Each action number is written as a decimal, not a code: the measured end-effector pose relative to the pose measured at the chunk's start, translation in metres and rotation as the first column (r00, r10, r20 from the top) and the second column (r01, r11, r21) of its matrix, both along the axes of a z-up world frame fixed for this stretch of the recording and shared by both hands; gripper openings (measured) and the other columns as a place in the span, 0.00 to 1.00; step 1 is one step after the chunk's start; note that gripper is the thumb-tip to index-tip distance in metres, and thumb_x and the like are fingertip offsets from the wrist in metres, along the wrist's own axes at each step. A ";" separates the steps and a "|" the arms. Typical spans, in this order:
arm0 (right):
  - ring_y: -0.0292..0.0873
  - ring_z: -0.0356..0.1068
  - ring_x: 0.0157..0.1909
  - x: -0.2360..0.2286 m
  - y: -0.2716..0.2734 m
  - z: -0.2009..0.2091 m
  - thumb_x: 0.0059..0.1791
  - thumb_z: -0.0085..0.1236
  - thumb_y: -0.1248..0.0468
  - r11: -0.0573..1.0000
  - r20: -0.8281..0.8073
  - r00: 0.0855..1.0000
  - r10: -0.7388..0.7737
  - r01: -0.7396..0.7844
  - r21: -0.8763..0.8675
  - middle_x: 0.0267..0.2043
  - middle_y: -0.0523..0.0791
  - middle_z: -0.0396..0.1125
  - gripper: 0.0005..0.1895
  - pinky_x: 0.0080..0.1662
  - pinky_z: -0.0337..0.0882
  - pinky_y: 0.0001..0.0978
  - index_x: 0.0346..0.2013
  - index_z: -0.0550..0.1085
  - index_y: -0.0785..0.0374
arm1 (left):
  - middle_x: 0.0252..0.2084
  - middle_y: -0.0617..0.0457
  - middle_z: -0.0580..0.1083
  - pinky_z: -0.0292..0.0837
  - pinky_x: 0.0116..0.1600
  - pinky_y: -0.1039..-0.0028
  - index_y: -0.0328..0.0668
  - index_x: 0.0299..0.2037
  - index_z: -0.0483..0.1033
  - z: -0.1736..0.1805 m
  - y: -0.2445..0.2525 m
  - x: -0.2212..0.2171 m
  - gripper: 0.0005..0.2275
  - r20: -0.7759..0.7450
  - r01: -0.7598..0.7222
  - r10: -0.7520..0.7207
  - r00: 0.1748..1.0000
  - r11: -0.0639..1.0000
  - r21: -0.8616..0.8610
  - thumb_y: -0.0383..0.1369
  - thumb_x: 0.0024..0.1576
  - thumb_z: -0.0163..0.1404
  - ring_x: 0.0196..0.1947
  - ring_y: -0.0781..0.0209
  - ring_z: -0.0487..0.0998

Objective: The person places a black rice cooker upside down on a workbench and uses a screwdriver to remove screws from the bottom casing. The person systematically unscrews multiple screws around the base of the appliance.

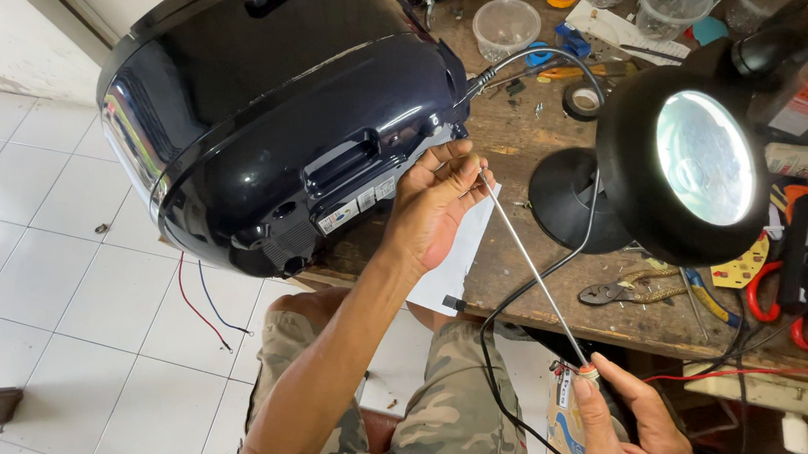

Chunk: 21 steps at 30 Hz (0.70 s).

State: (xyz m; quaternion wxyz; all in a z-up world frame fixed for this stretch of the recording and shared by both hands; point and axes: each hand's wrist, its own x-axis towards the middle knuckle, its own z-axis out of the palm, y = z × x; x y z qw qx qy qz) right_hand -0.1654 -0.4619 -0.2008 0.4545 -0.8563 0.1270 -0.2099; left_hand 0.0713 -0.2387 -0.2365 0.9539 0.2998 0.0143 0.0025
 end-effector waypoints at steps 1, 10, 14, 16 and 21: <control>0.32 0.75 0.44 0.000 0.000 0.000 0.54 0.71 0.64 1.000 -0.019 1.000 -0.012 0.011 -0.018 0.46 0.42 0.81 0.16 0.53 0.70 0.21 0.57 0.86 0.60 | 0.44 0.42 0.82 0.82 0.63 0.55 0.34 0.56 0.79 -0.002 0.000 0.000 0.14 0.000 -0.003 0.003 1.000 1.000 0.009 0.19 0.61 0.62 0.46 0.47 0.84; 0.50 0.77 0.44 0.011 -0.012 -0.019 0.54 0.76 0.75 0.953 0.311 0.939 0.150 -0.054 -0.299 0.49 0.55 0.81 0.12 0.53 0.75 0.38 0.52 0.85 0.74 | 0.45 0.33 0.82 0.84 0.59 0.57 0.30 0.55 0.78 -0.001 0.001 -0.004 0.13 -0.088 -0.001 0.015 0.996 0.988 0.154 0.18 0.60 0.61 0.48 0.43 0.84; 0.52 0.78 0.44 0.015 -0.013 -0.022 0.54 0.78 0.75 0.935 0.334 0.927 0.171 -0.046 -0.351 0.50 0.55 0.81 0.12 0.52 0.75 0.40 0.51 0.85 0.73 | 0.48 0.34 0.81 0.84 0.60 0.58 0.32 0.55 0.78 -0.007 -0.003 -0.004 0.13 -0.114 0.019 -0.002 0.994 0.988 0.152 0.21 0.61 0.61 0.48 0.45 0.84; 0.51 0.72 0.44 0.016 -0.009 -0.017 0.57 0.81 0.75 0.877 0.412 0.891 0.189 0.036 -0.480 0.51 0.52 0.83 0.10 0.53 0.74 0.40 0.51 0.87 0.69 | 0.45 0.37 0.81 0.84 0.59 0.58 0.31 0.52 0.78 -0.007 -0.005 -0.004 0.11 -0.093 0.020 -0.009 0.996 0.993 0.115 0.21 0.61 0.62 0.46 0.44 0.84; 0.46 0.76 0.49 0.018 -0.001 -0.022 0.56 0.76 0.71 0.971 0.225 0.972 0.064 -0.008 -0.239 0.53 0.50 0.82 0.14 0.57 0.74 0.34 0.56 0.86 0.67 | 0.47 0.40 0.81 0.84 0.62 0.58 0.31 0.54 0.82 0.014 -0.003 -0.007 0.09 -0.062 0.037 -0.032 0.998 0.997 0.072 0.25 0.66 0.59 0.45 0.49 0.83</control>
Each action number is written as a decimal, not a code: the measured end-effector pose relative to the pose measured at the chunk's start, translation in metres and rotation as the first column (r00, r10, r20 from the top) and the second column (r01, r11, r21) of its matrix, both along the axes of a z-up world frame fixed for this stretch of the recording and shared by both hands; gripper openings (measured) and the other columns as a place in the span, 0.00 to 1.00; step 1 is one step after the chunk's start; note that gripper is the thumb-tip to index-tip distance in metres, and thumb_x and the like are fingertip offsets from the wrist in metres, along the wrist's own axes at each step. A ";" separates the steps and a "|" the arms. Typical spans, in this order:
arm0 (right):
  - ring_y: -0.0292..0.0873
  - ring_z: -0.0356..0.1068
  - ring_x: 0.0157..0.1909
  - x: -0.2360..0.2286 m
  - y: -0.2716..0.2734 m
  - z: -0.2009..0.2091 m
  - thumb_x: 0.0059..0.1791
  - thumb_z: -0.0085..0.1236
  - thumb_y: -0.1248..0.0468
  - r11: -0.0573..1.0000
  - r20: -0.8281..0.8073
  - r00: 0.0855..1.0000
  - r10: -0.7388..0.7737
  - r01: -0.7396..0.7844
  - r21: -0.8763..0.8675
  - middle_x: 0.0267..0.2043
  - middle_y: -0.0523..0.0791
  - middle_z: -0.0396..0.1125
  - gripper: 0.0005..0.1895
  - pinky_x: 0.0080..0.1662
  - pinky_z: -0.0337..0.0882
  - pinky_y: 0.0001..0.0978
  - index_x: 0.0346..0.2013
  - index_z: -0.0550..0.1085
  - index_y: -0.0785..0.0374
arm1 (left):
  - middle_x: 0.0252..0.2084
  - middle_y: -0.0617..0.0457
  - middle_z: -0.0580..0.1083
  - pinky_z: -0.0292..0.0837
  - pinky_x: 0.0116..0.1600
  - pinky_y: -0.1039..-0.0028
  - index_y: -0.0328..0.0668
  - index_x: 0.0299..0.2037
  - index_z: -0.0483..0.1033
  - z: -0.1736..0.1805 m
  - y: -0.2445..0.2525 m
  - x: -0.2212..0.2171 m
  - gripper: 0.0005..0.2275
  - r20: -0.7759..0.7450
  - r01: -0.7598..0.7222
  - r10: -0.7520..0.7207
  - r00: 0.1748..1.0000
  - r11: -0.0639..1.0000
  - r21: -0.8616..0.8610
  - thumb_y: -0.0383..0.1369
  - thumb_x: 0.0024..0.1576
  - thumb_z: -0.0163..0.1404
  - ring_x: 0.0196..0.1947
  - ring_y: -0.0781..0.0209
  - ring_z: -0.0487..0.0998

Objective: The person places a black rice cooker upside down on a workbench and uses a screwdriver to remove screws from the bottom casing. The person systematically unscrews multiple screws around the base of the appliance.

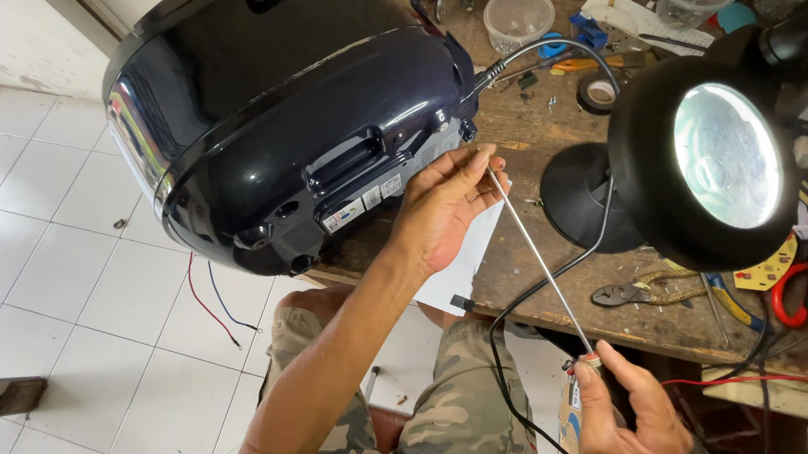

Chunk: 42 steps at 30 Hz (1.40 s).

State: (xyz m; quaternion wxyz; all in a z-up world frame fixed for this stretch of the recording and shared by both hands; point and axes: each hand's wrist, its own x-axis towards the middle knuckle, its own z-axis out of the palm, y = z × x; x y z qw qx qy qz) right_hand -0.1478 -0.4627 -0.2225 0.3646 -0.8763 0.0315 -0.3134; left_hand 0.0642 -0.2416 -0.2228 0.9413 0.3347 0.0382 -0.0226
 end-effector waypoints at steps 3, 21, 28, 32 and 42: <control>0.40 0.78 0.53 0.004 0.012 0.016 0.55 0.70 0.69 0.961 -0.192 0.981 0.016 0.038 0.274 0.52 0.50 0.81 0.16 0.61 0.74 0.28 0.59 0.84 0.69 | 0.47 0.39 0.82 0.84 0.62 0.57 0.28 0.55 0.83 0.017 0.001 -0.001 0.11 -0.037 0.003 -0.004 0.999 1.000 -0.007 0.28 0.66 0.59 0.46 0.48 0.84; 0.43 0.78 0.51 0.070 0.022 0.040 0.57 0.68 0.71 0.961 -0.044 0.982 0.181 -0.167 0.222 0.52 0.52 0.80 0.14 0.58 0.75 0.34 0.57 0.83 0.72 | 0.53 0.41 0.82 0.88 0.55 0.69 0.30 0.58 0.77 0.190 0.077 -0.058 0.08 0.545 -0.472 -0.292 0.786 0.286 0.834 0.23 0.71 0.51 0.50 0.54 0.85; 0.45 0.79 0.54 0.090 0.031 0.038 0.56 0.68 0.72 0.956 0.015 0.976 0.216 -0.214 0.202 0.54 0.54 0.80 0.14 0.60 0.76 0.35 0.57 0.83 0.74 | 0.80 0.39 0.58 0.54 0.73 0.30 0.51 0.78 0.58 0.212 0.144 0.062 0.31 0.388 -0.464 -0.255 0.886 -0.434 0.772 0.54 0.73 0.58 0.79 0.31 0.59; 0.44 0.80 0.52 0.104 0.035 0.045 0.56 0.68 0.72 0.950 0.041 0.967 0.251 -0.254 0.181 0.54 0.54 0.81 0.14 0.58 0.76 0.34 0.56 0.83 0.75 | 0.87 0.45 0.44 0.27 0.76 0.17 0.58 0.84 0.49 0.223 0.136 0.078 0.43 0.106 -0.229 -0.231 0.967 -0.612 0.757 0.63 0.65 0.55 0.86 0.35 0.41; 0.51 0.81 0.51 0.138 0.047 0.059 0.57 0.70 0.74 0.936 0.171 0.920 0.351 -0.348 -0.052 0.52 0.55 0.81 0.11 0.54 0.77 0.39 0.54 0.83 0.77 | 0.84 0.33 0.45 0.31 0.75 0.21 0.56 0.81 0.64 0.208 0.140 0.085 0.43 0.001 -0.166 -0.225 0.974 -0.716 0.678 0.71 0.61 0.43 0.82 0.27 0.40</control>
